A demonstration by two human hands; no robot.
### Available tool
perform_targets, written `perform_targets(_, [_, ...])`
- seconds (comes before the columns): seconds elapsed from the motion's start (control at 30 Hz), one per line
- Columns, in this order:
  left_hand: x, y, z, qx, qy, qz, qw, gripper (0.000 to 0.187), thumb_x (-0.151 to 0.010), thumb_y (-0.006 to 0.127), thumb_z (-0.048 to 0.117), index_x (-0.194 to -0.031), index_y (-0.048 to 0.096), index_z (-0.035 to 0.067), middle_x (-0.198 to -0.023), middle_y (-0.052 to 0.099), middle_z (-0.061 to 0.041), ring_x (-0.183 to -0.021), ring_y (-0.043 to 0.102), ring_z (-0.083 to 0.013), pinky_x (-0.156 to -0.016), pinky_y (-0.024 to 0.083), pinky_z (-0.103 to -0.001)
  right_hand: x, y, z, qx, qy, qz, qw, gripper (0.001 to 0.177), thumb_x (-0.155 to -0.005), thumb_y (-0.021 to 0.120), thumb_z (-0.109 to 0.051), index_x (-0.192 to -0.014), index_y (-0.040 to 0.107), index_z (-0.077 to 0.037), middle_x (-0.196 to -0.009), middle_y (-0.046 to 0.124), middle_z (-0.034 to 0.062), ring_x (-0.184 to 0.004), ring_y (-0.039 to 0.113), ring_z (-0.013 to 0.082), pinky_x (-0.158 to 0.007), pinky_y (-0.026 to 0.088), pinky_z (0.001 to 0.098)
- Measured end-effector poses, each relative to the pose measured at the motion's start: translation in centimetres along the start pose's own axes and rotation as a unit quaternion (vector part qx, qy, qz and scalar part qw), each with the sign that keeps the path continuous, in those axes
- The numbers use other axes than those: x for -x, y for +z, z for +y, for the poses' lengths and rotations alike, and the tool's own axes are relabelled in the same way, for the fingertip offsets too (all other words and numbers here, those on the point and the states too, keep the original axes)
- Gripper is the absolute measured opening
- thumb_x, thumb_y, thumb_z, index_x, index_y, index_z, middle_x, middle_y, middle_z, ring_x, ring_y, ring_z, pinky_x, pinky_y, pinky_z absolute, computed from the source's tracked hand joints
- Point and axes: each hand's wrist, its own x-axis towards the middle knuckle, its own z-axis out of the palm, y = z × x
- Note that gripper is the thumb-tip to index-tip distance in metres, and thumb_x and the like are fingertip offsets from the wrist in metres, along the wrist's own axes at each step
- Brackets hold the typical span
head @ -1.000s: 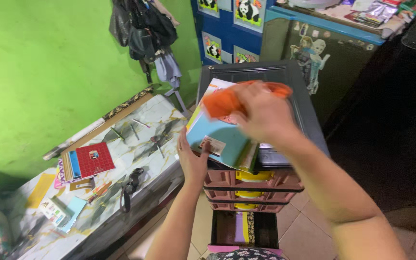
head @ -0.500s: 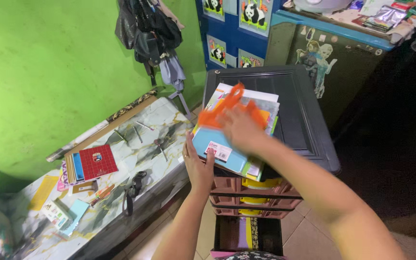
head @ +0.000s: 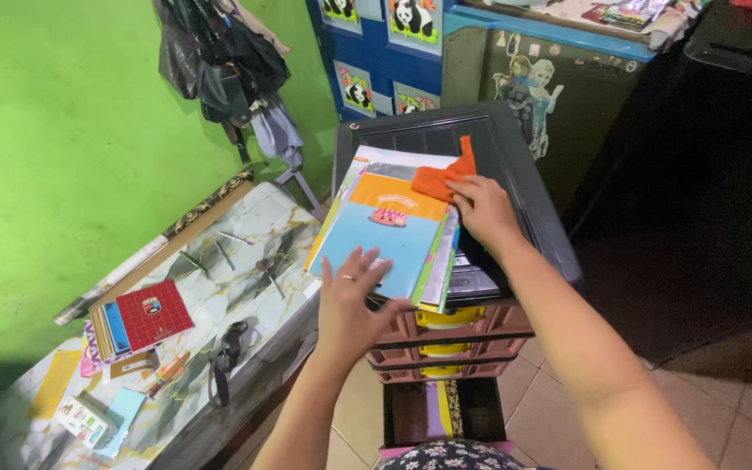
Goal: The person wipes the covers of several notebooks and folders with an orange cloth, then places them into a pink plastic drawer unit. The person handles each item individually, wiping the surface before storing it in a drawer.
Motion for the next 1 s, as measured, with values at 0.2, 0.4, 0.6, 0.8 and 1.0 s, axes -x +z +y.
perform_targets(0.2, [-1.5, -2.2, 1.5, -0.056, 0.038, -0.043, 0.997, 0.063, -0.067, 0.085, 0.047, -0.119, 0.074, 0.013, -0.129, 0.069, -0.012, -0.127, 0.058, -0.0381, -0.105, 0.041, -0.059, 0.8, -0.4, -0.5, -0.001, 0.007, 0.058, 0.998, 0.022, -0.088, 0.075, -0.011, -0.11, 0.079, -0.01, -0.116, 0.073, 0.0142, -0.107, 0.068, 0.0346, -0.095, 0.054, 0.0427])
perform_targets(0.4, [-2.6, -1.8, -0.8, -0.063, 0.107, -0.035, 0.992, 0.033, -0.086, 0.077, 0.029, -0.116, 0.076, 0.016, -0.116, 0.076, -0.009, -0.11, 0.069, -0.0341, -0.088, 0.055, -0.046, 0.7, -0.9, -0.6, -0.005, -0.009, 0.068, 0.998, 0.023, -0.087, 0.075, -0.01, -0.109, 0.08, -0.01, -0.118, 0.072, 0.0153, -0.108, 0.067, 0.0346, -0.096, 0.053, 0.0427])
perform_targets(0.6, [-4.2, -0.2, -2.1, -0.015, 0.0, 0.202, 0.979, 0.01, -0.098, 0.062, 0.01, -0.096, 0.07, 0.004, -0.084, 0.069, -0.02, -0.078, 0.068, -0.0384, -0.07, 0.053, -0.046, 0.4, -0.7, -0.5, -0.035, 0.004, 0.114, 0.993, 0.019, -0.087, 0.074, -0.005, -0.106, 0.078, -0.007, -0.112, 0.073, 0.0154, -0.102, 0.071, 0.034, -0.092, 0.057, 0.0403])
perform_targets(0.8, [-5.1, -2.8, -2.7, 0.632, -0.138, 0.413, 0.641, 0.028, -0.113, 0.047, 0.021, -0.118, 0.057, -0.004, -0.114, 0.069, -0.016, -0.103, 0.069, -0.0267, -0.092, 0.057, -0.041, 0.5, -1.4, -0.5, -0.059, -0.017, 0.2, 0.978, 0.019, -0.088, 0.073, 0.001, -0.107, 0.076, -0.003, -0.112, 0.072, 0.0178, -0.103, 0.071, 0.0351, -0.092, 0.058, 0.0397])
perform_targets(1.0, [-2.0, 0.8, -3.3, 0.649, -0.271, 0.372, 0.605, 0.033, -0.107, 0.046, 0.022, -0.125, 0.055, -0.004, -0.126, 0.066, -0.015, -0.11, 0.068, -0.0259, -0.094, 0.058, -0.039, 0.5, -4.0, -4.0, -0.046, -0.063, 0.305, 0.949, 0.022, -0.091, 0.073, 0.003, -0.113, 0.075, -0.002, -0.122, 0.069, 0.0186, -0.11, 0.07, 0.0369, -0.097, 0.057, 0.0416])
